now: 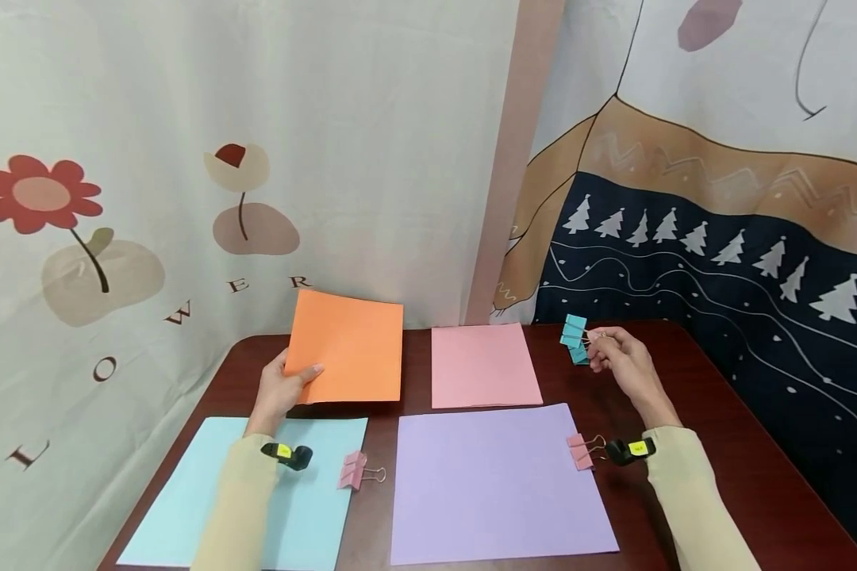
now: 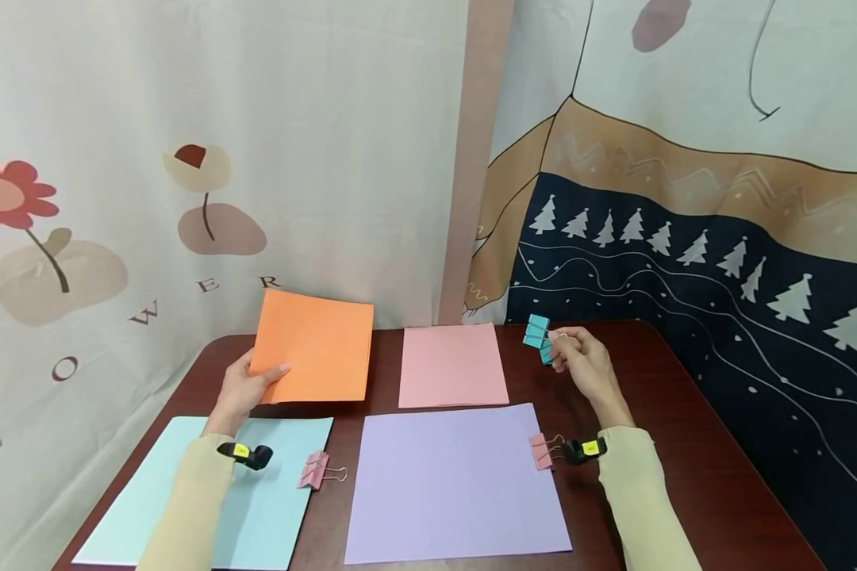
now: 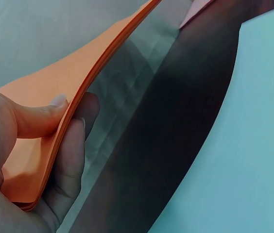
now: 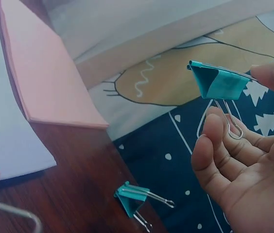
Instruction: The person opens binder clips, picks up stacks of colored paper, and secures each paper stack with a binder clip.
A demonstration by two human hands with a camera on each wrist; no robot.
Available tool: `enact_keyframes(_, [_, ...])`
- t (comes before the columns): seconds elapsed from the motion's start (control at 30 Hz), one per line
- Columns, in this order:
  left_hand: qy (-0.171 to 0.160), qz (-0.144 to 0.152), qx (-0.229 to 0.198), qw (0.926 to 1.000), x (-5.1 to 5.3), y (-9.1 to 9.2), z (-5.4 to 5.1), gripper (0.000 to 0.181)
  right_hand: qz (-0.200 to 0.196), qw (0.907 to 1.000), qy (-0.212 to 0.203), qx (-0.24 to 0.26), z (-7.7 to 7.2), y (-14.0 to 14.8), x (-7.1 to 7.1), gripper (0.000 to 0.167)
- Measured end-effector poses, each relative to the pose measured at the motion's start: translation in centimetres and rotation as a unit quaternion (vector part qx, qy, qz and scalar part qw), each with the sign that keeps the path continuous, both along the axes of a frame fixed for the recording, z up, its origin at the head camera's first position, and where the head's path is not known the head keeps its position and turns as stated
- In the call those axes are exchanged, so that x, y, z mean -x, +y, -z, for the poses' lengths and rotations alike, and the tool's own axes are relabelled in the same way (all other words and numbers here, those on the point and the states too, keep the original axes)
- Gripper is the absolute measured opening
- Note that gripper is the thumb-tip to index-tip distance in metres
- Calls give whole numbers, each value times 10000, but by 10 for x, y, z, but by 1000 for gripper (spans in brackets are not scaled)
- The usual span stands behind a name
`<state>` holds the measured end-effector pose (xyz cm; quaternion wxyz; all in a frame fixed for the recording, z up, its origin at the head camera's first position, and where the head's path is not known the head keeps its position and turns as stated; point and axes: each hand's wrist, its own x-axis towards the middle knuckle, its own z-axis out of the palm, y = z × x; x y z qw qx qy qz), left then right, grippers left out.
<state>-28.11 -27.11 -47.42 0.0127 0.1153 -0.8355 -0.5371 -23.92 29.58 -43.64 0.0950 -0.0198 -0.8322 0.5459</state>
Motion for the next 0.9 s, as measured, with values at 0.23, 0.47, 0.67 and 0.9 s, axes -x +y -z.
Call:
enact_keyframes(0.23, [164, -40, -96, 9998, -3, 13, 0, 69, -96, 9996, 182, 197, -1, -9, 0, 48])
enact_keyframes(0.47, [380, -2, -226, 9990, -9, 24, -3, 65, -188, 9990, 377, 143, -1, -18, 3, 46])
enact_keyframes(0.67, [525, 67, -533, 9972, -11, 33, -6, 69, -279, 9980, 570, 60, -4, -29, 2, 42])
enact_keyframes(0.9, [852, 89, -609, 9945, -16, 44, -6, 68, -450, 9962, 727, 176, -9, -40, 2, 38])
